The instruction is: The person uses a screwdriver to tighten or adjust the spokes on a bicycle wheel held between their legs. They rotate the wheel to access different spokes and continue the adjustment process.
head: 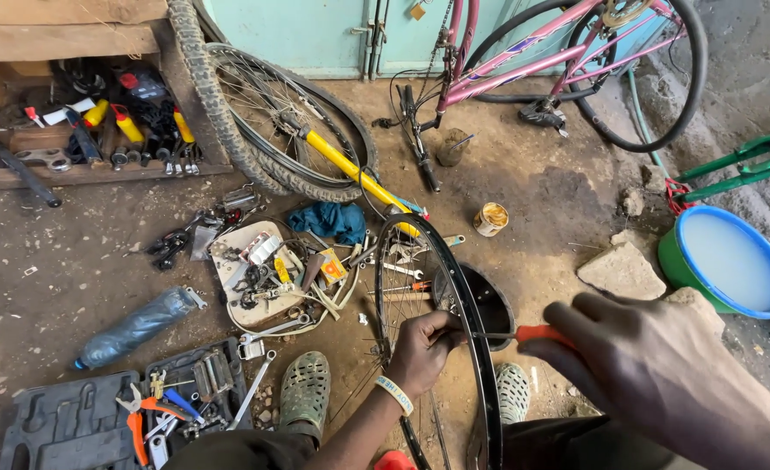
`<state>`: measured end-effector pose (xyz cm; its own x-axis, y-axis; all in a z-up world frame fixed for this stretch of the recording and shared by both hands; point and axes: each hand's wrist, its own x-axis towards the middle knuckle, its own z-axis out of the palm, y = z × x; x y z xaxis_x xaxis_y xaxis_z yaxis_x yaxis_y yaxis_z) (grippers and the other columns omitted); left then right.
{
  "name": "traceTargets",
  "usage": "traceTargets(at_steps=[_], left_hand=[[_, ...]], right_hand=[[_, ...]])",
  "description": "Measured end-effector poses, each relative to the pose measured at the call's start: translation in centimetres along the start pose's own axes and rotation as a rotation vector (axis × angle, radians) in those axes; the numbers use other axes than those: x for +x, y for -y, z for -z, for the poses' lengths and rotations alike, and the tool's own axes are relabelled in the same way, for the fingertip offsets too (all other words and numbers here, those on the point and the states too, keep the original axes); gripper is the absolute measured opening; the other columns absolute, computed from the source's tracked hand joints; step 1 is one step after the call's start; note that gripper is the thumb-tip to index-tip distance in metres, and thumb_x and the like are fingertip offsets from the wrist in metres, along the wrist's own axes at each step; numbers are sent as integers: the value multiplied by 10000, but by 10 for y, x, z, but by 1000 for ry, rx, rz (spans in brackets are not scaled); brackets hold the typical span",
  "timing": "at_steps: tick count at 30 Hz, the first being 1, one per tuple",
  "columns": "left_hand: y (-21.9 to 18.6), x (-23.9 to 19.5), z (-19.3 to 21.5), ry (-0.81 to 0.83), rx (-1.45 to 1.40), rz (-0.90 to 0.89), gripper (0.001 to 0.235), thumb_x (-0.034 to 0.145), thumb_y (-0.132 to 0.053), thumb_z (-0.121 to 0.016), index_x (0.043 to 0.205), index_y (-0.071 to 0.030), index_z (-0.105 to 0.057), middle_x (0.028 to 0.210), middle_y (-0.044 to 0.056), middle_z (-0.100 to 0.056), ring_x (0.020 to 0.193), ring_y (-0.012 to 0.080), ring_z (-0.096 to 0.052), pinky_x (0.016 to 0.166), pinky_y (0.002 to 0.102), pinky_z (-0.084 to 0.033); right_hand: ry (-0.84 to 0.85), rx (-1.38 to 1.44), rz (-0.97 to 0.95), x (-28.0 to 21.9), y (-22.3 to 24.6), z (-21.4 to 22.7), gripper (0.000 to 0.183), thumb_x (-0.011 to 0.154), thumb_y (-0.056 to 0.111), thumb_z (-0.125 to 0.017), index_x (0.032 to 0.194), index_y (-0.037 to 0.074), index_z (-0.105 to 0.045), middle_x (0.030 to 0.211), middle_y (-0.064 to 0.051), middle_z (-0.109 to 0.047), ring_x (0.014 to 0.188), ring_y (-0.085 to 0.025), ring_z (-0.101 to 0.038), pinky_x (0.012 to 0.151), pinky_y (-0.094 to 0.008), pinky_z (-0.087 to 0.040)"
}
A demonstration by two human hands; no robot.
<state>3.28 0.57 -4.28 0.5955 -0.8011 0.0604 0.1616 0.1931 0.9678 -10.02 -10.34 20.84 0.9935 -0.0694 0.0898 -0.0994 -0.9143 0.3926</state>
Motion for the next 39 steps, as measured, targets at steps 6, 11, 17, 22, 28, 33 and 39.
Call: traceTargets(at_steps=[6, 11, 17, 22, 28, 33, 39], left_hand=[[0, 0, -1, 8, -20, 4, 147, 905, 62, -677, 907, -70, -742, 873, 65, -754, 803, 159, -689, 724, 287, -601], [-2, 0, -1, 16, 5, 0, 154, 909, 65, -670, 903, -78, -727, 873, 64, -750, 805, 164, -695, 726, 293, -611], [-4, 0, -2, 16, 13, 14, 163, 909, 67, -661, 889, -84, -719, 875, 62, -749, 809, 162, -694, 727, 286, -605], [-3, -1, -1, 23, -10, -17, 158, 906, 71, -660, 891, -75, -719, 868, 71, -753, 808, 169, -702, 731, 296, -609], [-3, 0, 0, 27, 53, 3, 140, 916, 45, -664, 886, -85, -704, 872, 70, -735, 813, 181, -686, 733, 316, -602], [-3, -2, 0, 36, 23, -23, 163, 916, 79, -653, 892, -72, -709, 882, 81, -748, 819, 181, -710, 735, 298, -623], [3, -1, -1, 31, -14, -20, 156, 898, 75, -671, 900, -73, -718, 884, 72, -751, 837, 171, -713, 755, 287, -624]], right_hand=[[171, 428, 58, 1, 0, 6, 526, 895, 618, -608, 1260, 243, -563, 1103, 30, -611, 729, -226, -735, 492, -424, -629], [1, 295, 162, -1, -8, 0, 93, 918, 292, -538, 904, 245, -617, 894, -17, -611, 639, -258, -646, 463, -415, -482], [51, 348, 153, 0, 1, 9, 324, 966, 537, -518, 1127, 272, -611, 905, 32, -606, 625, -219, -680, 452, -405, -514], [60, 574, 381, 5, -6, 7, 279, 907, -85, -394, 990, 108, -578, 1188, -145, -600, 937, -298, -616, 645, -420, -528], [-41, 463, 78, 1, 10, 6, 443, 900, 579, -618, 1155, 217, -624, 1074, 5, -633, 698, -217, -710, 579, -370, -582], [88, 472, 155, 1, -6, 5, 267, 993, 300, -497, 1220, 304, -639, 969, -1, -578, 607, -199, -644, 482, -382, -518], [-27, 124, 75, -1, 1, 10, 588, 836, 738, -604, 1152, 244, -642, 815, 33, -720, 550, -321, -717, 413, -449, -538]])
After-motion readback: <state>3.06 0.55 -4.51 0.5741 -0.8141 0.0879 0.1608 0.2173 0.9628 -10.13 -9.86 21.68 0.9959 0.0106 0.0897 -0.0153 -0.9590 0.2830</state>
